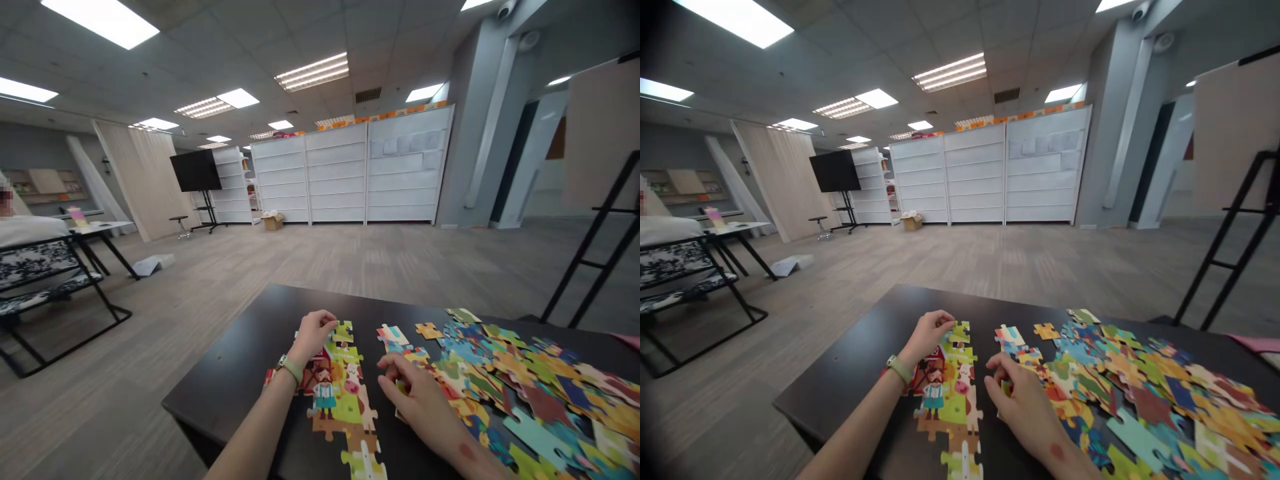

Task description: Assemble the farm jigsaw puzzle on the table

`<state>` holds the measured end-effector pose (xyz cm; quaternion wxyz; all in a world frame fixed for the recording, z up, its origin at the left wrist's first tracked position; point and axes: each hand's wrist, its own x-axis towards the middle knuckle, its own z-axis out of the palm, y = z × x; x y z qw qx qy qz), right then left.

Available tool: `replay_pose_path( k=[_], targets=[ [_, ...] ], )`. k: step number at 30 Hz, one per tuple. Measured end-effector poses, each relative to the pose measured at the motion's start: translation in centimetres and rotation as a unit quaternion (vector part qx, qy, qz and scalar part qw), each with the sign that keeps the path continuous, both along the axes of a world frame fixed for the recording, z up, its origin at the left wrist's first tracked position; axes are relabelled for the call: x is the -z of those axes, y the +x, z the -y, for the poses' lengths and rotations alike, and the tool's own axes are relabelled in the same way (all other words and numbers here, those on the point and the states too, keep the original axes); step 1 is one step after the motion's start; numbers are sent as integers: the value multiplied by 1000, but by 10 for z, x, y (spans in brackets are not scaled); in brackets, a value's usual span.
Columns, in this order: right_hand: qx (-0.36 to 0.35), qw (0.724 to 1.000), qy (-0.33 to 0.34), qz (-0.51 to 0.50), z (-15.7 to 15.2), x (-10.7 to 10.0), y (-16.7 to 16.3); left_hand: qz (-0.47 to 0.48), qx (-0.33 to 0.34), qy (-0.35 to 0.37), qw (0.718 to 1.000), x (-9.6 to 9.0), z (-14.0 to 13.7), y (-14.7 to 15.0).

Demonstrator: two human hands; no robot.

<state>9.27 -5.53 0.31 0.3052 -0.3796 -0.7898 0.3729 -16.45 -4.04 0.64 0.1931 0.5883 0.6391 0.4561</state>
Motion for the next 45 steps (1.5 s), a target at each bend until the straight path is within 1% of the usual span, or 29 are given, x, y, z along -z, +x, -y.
replay_pose_path(
  k=[7,10,13,17,18,19,20,22,24,25,26,27,29,30,32,35,37,39,42,44,45],
  targets=[
    [-9,1000,2,6,-2,5,1,-16,-11,4,1000,1,1,-1],
    [-12,1000,-19,-20,-8,7,1,-18,-11,8,1000,2,4,0],
    [12,994,-76,-81,-14,8,1,-15,-2,11,1000,2,6,3],
    [22,963,-224,-146,-17,8,0,-15,25,13,999,-3,12,18],
    [23,958,-241,-154,-17,8,-1,-17,33,14,999,-5,14,23],
    [24,957,-244,-158,-17,8,-1,-19,41,14,999,-7,17,29],
    [26,959,-233,-158,-17,7,-1,-23,48,14,998,-8,19,35],
    [21,972,-185,-143,-15,2,2,-30,59,12,998,-11,23,46],
    [-13,990,-107,-85,-10,-6,9,-39,65,12,997,-11,25,56],
    [-45,996,-64,-40,-7,-12,13,-44,66,12,997,-10,26,60],
    [-85,996,-27,11,-3,-17,17,-49,67,12,996,-9,25,64],
    [-124,990,-1,64,2,-22,21,-54,69,10,996,-7,24,68],
    [-173,974,19,147,10,-29,26,-68,75,7,995,-5,22,74],
    [-182,969,24,167,13,-31,27,-75,77,6,994,-4,22,76],
    [-176,968,51,174,16,-31,27,-87,78,11,993,-5,23,78],
    [-139,978,91,128,11,-27,24,-79,91,15,993,-12,32,75],
    [-90,989,79,83,4,-23,21,-59,126,4,990,-16,41,72],
    [-52,997,34,35,-2,-20,20,-38,166,-13,985,-16,50,69],
    [-42,998,-48,-17,-7,-13,18,-17,201,-34,979,-12,60,65],
    [-46,994,-81,-49,-9,-7,16,-15,207,-43,977,-8,65,64],
    [-44,993,-87,-66,-10,-5,15,-18,206,-45,977,-8,66,63]
  ],
)
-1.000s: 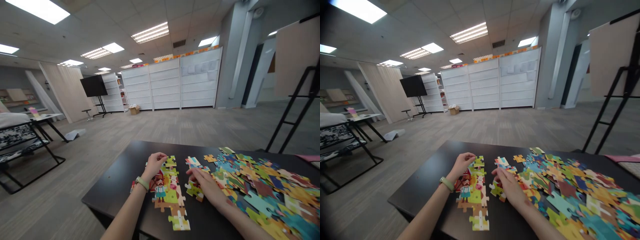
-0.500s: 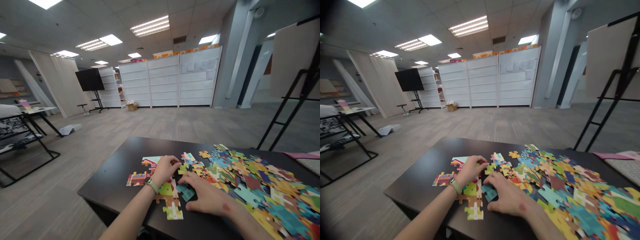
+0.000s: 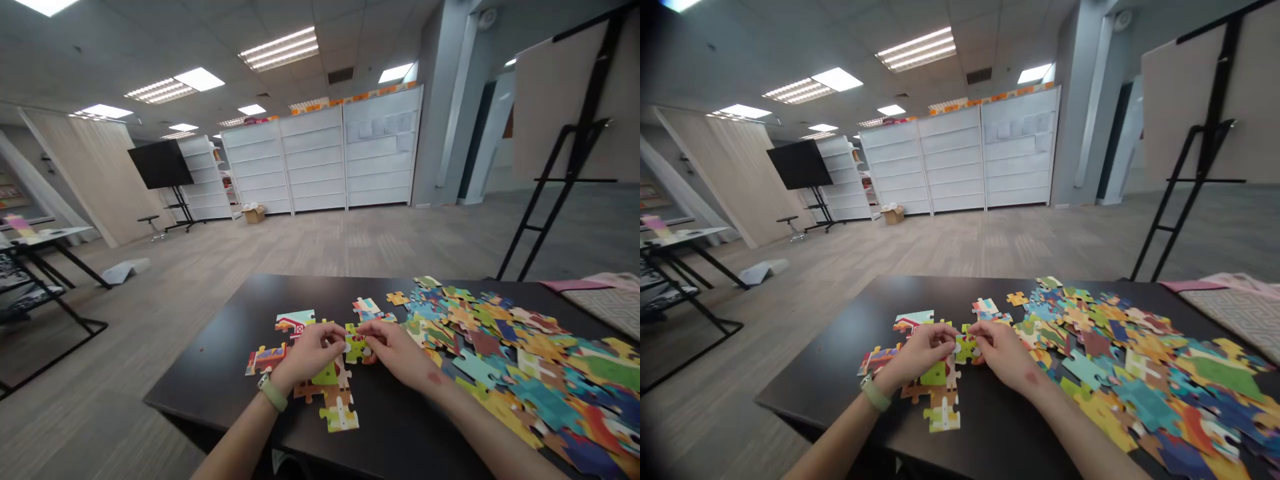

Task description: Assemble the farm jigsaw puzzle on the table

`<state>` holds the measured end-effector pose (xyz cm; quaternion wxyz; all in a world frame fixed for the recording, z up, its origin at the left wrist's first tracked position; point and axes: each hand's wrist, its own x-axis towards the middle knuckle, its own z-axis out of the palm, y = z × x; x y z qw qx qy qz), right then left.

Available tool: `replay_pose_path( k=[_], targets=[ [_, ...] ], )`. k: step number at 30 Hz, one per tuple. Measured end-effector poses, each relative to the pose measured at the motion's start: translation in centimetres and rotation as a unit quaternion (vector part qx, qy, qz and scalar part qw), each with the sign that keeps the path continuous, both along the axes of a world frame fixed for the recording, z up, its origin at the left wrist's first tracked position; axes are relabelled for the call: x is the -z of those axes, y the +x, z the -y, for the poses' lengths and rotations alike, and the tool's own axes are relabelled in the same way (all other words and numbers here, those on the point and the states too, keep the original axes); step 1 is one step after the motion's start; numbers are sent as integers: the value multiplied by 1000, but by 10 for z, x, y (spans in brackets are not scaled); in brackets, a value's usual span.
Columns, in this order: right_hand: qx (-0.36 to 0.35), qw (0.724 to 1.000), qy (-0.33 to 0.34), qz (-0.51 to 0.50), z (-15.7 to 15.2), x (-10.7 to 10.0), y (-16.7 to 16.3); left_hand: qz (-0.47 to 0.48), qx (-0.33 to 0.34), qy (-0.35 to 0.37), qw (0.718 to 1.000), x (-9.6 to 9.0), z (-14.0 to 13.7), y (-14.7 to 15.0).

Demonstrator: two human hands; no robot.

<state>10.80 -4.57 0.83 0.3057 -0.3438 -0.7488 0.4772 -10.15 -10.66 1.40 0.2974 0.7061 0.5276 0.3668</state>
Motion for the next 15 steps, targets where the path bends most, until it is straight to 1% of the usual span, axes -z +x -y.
replay_pose_path(
  k=[3,6,9,13,15],
  targets=[
    [19,999,19,-30,-5,5,0,-22,-14,10,1000,0,4,-2],
    [38,998,51,-27,-10,9,1,-53,-30,36,997,-1,6,-2],
    [42,997,60,-20,-12,12,1,-76,-26,54,995,-1,7,3],
    [59,995,79,-13,-11,9,2,-101,-13,63,993,-2,5,12],
    [99,990,96,-9,-14,4,7,-119,-11,70,990,-3,3,14]
  ],
)
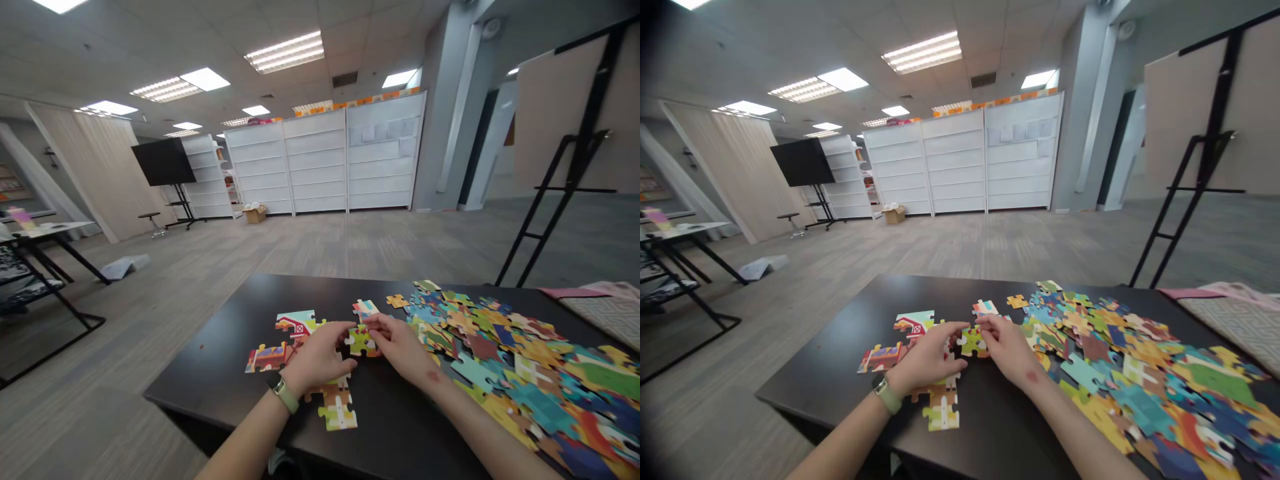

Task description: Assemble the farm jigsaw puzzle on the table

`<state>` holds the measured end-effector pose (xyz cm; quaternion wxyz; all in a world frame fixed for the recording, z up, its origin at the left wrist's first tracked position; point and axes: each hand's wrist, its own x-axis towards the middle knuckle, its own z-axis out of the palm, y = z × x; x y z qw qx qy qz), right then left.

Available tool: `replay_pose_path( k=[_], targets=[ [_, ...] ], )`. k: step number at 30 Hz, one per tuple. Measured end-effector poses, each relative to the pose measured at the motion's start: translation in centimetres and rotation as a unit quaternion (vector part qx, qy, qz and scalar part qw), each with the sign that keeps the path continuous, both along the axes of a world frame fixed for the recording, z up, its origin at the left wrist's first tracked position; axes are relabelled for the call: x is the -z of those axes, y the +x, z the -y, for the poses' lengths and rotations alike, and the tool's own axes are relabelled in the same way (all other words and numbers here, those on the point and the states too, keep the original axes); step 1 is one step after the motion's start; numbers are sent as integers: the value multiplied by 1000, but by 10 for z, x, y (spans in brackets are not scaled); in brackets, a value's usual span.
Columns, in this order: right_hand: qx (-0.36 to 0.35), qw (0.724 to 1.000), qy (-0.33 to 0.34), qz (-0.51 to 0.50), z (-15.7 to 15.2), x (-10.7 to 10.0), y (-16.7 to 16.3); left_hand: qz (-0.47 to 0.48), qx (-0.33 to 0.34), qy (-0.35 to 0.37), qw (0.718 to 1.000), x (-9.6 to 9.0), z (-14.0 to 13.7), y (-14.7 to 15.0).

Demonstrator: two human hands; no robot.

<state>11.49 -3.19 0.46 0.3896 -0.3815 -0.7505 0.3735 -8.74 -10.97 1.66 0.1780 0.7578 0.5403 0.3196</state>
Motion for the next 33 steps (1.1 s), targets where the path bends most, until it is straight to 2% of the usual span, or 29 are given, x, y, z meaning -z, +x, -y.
replay_pose_path(
  k=[4,7,13,21,26,33],
  targets=[
    [155,987,42,-2,-12,-13,18,-36,-19,24,999,2,-10,0],
    [204,977,56,10,-19,-17,25,-54,-31,30,998,5,-19,2],
    [149,984,60,74,-16,-9,17,-82,-12,26,996,5,-25,3],
    [21,989,50,136,-4,5,1,-97,3,35,995,9,8,-19],
    [21,983,64,171,5,6,-11,-97,-5,35,995,12,19,-28],
    [29,973,102,207,7,7,-15,-61,17,20,998,12,15,-31]
  ],
)
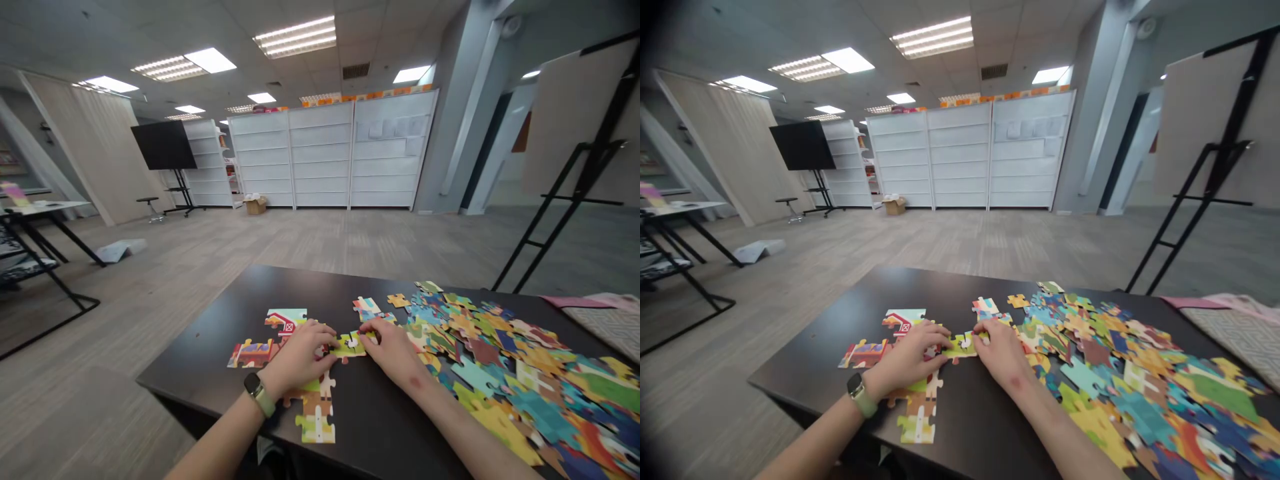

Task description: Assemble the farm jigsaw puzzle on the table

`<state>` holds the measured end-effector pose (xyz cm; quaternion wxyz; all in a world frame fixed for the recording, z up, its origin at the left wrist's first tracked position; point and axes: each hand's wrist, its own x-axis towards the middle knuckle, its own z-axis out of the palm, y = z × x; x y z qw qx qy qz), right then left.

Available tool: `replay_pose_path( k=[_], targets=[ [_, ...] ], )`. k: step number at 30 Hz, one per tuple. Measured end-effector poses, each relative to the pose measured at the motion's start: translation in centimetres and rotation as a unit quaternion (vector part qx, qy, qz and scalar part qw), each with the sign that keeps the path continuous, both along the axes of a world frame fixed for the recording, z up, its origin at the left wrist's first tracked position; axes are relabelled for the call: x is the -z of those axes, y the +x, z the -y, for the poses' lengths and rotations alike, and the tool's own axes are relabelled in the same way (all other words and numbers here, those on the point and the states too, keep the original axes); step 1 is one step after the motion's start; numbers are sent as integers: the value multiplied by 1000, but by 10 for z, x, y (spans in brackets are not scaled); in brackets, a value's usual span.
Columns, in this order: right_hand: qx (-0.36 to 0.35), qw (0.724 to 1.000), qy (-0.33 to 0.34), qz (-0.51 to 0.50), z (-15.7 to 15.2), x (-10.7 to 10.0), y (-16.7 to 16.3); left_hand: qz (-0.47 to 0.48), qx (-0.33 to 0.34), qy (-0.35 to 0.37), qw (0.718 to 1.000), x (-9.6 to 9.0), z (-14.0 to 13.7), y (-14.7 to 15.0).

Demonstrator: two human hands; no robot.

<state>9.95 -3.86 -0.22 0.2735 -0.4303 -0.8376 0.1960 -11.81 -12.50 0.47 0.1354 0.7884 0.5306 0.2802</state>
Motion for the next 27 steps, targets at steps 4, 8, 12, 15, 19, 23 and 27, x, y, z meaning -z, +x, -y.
replay_pose_path(
  k=[4,8,12,15,19,23,27],
  targets=[
    [-18,999,33,17,4,-1,-4,55,-14,-9,998,0,-1,-2],
    [-64,997,51,10,10,-1,-5,108,-57,-14,992,-3,-2,-15],
    [-128,991,43,5,16,2,0,72,-102,-3,992,-7,3,-31],
    [-143,989,-1,32,18,0,3,35,-111,-9,993,-4,9,-37],
    [-163,986,-14,32,19,-7,2,7,-115,-27,993,1,17,-40],
    [-169,985,13,18,18,-8,-1,-1,-111,-48,993,-3,27,-44],
    [-175,984,42,13,13,-3,-5,-7,-94,-75,993,-10,37,-46]
  ],
)
